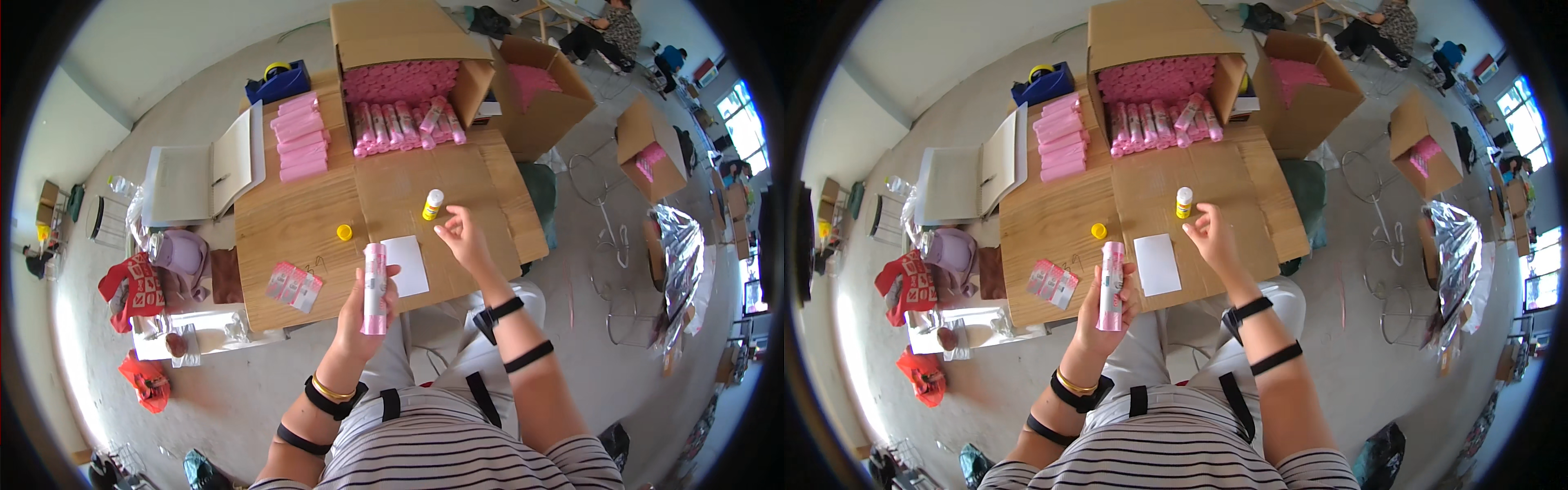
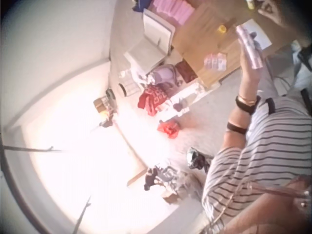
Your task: Apply white adhesive labels to pink cylindrical containers using a glue stick.
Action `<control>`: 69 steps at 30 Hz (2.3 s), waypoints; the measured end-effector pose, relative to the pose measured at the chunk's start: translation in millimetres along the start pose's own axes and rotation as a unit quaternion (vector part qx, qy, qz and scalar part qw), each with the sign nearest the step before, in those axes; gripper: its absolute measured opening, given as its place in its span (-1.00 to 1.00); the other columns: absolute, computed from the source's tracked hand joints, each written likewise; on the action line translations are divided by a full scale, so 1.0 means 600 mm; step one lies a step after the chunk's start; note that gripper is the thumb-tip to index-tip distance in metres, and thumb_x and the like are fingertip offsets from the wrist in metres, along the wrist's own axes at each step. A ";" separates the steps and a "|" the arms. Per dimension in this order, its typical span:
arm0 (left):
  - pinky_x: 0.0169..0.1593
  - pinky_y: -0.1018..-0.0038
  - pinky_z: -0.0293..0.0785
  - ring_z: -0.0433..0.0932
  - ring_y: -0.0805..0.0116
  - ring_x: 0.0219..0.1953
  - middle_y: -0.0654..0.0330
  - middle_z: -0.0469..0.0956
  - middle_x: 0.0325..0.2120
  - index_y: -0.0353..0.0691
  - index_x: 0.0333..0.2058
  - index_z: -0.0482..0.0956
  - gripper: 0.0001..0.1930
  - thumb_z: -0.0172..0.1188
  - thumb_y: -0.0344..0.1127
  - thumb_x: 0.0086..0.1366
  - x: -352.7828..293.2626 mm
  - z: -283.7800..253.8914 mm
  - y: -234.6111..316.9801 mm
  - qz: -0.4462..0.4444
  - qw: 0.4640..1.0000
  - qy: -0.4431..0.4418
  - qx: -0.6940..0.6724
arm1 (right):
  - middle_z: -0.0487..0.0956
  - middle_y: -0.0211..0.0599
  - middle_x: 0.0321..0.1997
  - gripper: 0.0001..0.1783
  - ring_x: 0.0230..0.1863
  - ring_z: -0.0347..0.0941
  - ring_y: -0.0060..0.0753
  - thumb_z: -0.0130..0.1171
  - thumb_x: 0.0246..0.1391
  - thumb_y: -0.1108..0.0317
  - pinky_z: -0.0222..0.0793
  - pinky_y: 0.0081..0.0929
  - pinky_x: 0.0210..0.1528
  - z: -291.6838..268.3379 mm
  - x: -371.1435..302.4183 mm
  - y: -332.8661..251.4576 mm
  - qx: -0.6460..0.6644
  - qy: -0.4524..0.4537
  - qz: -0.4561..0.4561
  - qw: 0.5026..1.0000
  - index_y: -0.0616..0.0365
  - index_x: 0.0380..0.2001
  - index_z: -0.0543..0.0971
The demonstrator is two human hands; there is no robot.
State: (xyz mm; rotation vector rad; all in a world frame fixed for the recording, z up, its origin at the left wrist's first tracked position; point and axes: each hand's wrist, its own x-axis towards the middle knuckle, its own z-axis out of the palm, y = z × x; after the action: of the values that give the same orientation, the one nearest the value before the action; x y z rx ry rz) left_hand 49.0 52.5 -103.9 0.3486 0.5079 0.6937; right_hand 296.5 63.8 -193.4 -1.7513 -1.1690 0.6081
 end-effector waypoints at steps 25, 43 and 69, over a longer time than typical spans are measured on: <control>-0.49 0.60 0.26 0.35 0.50 -0.57 0.24 0.43 -0.57 -0.23 -0.11 0.38 -0.46 -0.35 0.16 0.47 -0.107 0.122 0.002 0.018 0.974 -0.042 0.222 | 0.48 -0.16 -0.14 -0.55 -0.14 0.49 -0.11 0.39 -0.10 0.45 0.44 -0.32 -0.14 -0.133 -0.203 -0.359 0.040 -0.066 -0.299 0.951 0.13 -0.10 0.49; -0.49 0.62 0.20 0.29 0.54 -0.59 0.28 0.38 -0.61 -0.32 0.22 0.27 -0.31 -0.40 0.19 0.46 -0.192 0.155 0.004 0.033 0.954 -0.193 0.229 | 0.53 -0.20 -0.19 -0.65 -0.17 0.51 -0.35 0.34 0.00 0.42 0.42 -0.45 -0.12 -0.193 -0.266 -0.416 0.086 0.039 -0.291 0.952 0.26 -0.14 0.48; -0.50 0.61 0.20 0.25 0.57 -0.60 0.34 0.36 -0.58 -0.34 0.25 0.19 -0.30 -0.40 0.18 0.47 -0.158 0.148 -0.018 0.090 0.984 -0.092 0.122 | 0.49 -0.20 -0.17 -0.64 -0.18 0.49 -0.42 0.31 0.01 0.47 0.40 -0.52 -0.16 -0.133 -0.319 -0.370 0.182 0.023 -0.214 0.960 0.26 -0.12 0.45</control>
State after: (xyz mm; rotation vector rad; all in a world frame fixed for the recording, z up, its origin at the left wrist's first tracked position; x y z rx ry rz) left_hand 41.0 -31.9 -4.8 0.6894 0.3877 0.7662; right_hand 178.0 -112.2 23.6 -1.1509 -1.2639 0.4783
